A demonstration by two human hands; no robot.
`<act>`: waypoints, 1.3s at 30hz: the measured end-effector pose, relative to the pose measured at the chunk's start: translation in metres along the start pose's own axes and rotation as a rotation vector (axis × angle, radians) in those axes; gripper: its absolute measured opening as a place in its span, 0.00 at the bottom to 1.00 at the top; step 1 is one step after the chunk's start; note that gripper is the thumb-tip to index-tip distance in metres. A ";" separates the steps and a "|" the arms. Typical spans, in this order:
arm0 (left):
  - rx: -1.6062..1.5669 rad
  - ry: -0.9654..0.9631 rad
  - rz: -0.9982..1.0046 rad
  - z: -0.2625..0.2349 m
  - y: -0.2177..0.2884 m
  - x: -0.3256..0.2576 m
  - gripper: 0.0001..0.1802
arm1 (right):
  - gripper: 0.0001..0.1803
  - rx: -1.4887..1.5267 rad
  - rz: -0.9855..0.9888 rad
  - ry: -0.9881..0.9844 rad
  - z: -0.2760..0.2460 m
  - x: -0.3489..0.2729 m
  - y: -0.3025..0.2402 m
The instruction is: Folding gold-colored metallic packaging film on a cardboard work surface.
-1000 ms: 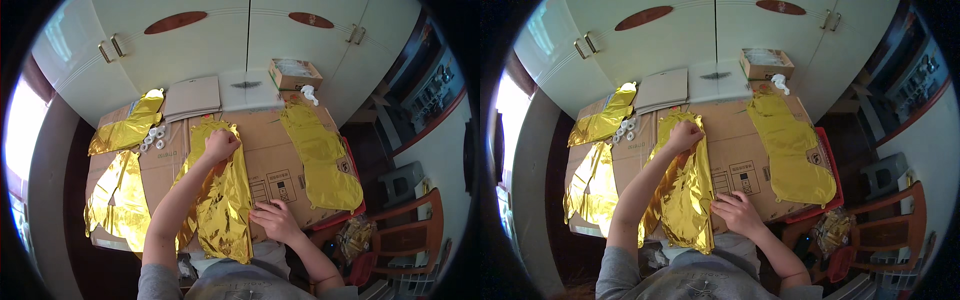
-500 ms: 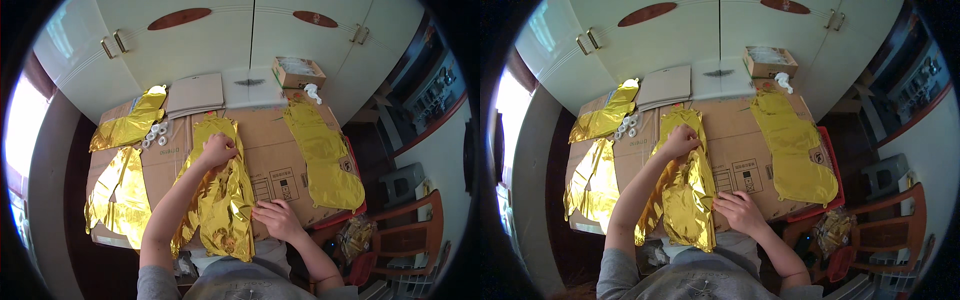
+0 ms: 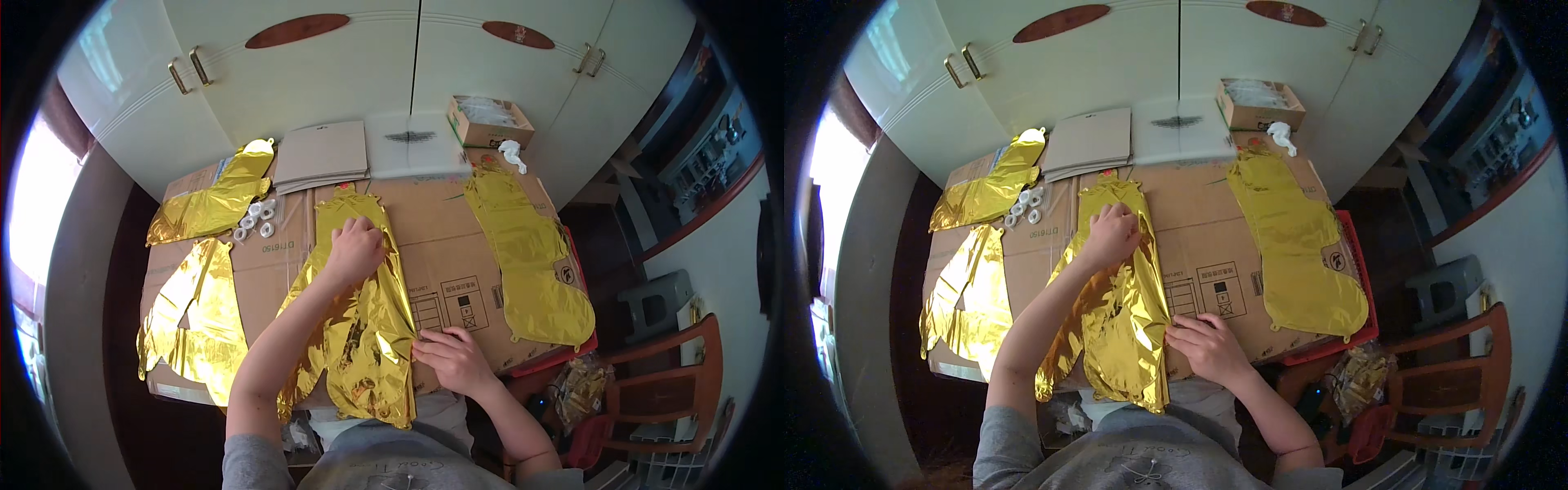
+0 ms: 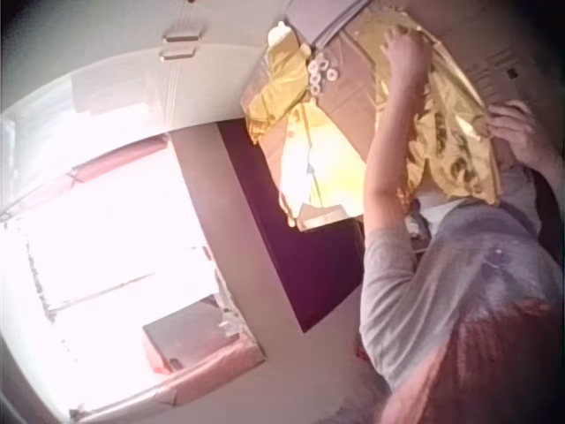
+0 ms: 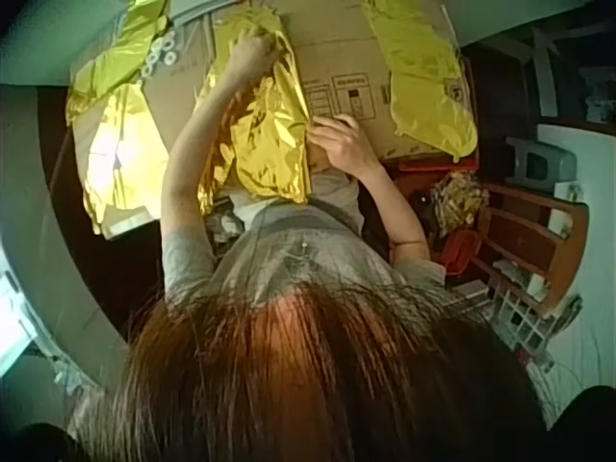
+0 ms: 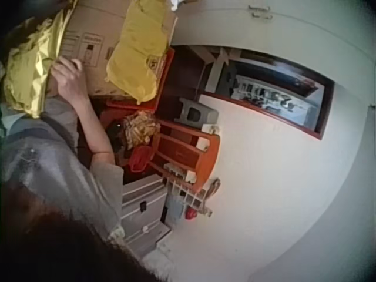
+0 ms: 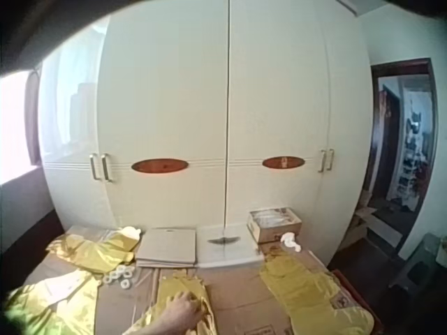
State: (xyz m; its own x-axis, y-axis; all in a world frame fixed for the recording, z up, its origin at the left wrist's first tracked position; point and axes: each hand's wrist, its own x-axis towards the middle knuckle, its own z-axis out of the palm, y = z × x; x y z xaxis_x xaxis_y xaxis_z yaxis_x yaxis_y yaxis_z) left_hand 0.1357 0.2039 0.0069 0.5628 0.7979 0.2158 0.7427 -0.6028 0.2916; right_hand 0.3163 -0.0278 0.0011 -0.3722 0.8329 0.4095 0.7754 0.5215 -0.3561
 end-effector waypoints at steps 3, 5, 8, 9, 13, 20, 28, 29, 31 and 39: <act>0.163 0.096 0.122 -0.009 0.020 -0.011 0.18 | 0.14 0.016 0.011 -0.036 0.003 -0.004 0.003; 0.205 0.044 0.288 -0.013 0.034 -0.027 0.22 | 0.14 0.017 0.012 -0.036 0.002 -0.004 0.003; -0.038 -0.019 0.599 -0.010 0.050 -0.065 0.28 | 0.14 0.035 0.016 -0.045 0.003 -0.002 0.003; -0.011 -0.059 0.627 -0.011 0.055 -0.076 0.29 | 0.14 0.042 0.020 -0.049 0.003 -0.003 0.004; 0.148 -0.114 0.629 -0.016 0.057 -0.094 0.34 | 0.14 0.028 0.021 -0.054 0.003 -0.004 0.003; 0.194 -0.129 0.579 -0.019 0.059 -0.102 0.37 | 0.14 0.035 0.020 -0.055 0.003 -0.003 0.004; 0.258 -0.126 0.460 -0.017 0.054 -0.091 0.46 | 0.14 0.038 0.023 -0.053 0.003 -0.003 0.004; 0.255 -0.120 0.450 -0.015 0.052 -0.086 0.46 | 0.14 0.043 0.025 -0.050 0.003 -0.003 0.004; 0.247 -0.106 0.432 -0.011 0.049 -0.076 0.47 | 0.13 0.047 0.029 -0.047 0.003 -0.002 0.004; 0.249 -0.032 0.335 -0.006 0.039 -0.045 0.46 | 0.13 0.051 0.027 -0.052 0.002 -0.003 0.003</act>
State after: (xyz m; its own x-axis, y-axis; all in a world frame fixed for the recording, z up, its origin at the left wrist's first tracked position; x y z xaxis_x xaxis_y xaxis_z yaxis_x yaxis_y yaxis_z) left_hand 0.1371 0.1442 0.0142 0.7961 0.5595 0.2306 0.5797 -0.8145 -0.0249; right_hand 0.3187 -0.0280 -0.0025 -0.3782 0.8546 0.3558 0.7588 0.5064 -0.4097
